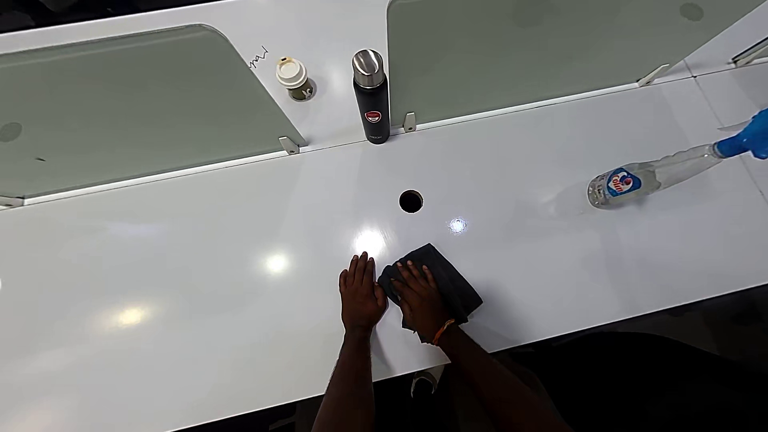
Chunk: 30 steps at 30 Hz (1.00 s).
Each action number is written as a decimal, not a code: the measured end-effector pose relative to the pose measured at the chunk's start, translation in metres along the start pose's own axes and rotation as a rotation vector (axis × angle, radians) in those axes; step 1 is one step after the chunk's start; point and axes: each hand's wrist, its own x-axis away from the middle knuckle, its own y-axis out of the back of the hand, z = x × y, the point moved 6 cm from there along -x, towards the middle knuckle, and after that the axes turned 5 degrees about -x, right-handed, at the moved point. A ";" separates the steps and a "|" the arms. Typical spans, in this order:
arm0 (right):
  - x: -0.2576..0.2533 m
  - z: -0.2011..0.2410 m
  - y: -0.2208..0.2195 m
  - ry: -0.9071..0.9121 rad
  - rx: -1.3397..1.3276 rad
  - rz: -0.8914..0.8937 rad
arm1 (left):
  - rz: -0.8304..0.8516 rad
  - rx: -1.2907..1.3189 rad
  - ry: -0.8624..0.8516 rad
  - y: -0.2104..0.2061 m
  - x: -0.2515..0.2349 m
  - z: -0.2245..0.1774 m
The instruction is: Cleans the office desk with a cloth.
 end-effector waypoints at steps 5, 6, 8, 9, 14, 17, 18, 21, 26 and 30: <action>0.008 -0.004 0.006 0.042 0.077 0.180 | 0.019 0.006 0.016 -0.002 0.001 0.001; 0.015 -0.006 0.007 0.034 0.111 0.205 | 0.025 0.008 0.019 -0.002 0.001 0.001; 0.035 -0.009 0.008 0.017 0.158 0.182 | 0.035 0.009 0.026 -0.004 0.001 0.001; 0.045 -0.009 0.008 0.002 0.168 0.153 | 0.037 0.005 0.029 -0.004 0.001 0.001; 0.070 -0.008 0.006 -0.080 0.217 0.129 | 0.061 -0.015 0.035 -0.005 0.000 0.002; 0.057 -0.009 0.002 -0.088 0.240 0.094 | 0.062 -0.008 0.035 -0.004 0.000 0.001; 0.050 -0.008 0.000 -0.094 0.250 0.080 | 0.060 -0.006 0.033 -0.004 -0.001 0.001; 0.022 -0.004 -0.003 -0.141 0.282 0.071 | 0.061 -0.006 0.032 -0.002 0.000 0.001; -0.047 -0.007 -0.010 -0.217 0.270 0.001 | 0.051 -0.008 0.027 -0.001 0.000 0.001; -0.104 -0.013 -0.015 -0.268 0.274 -0.002 | 0.059 -0.004 0.022 -0.002 0.001 0.001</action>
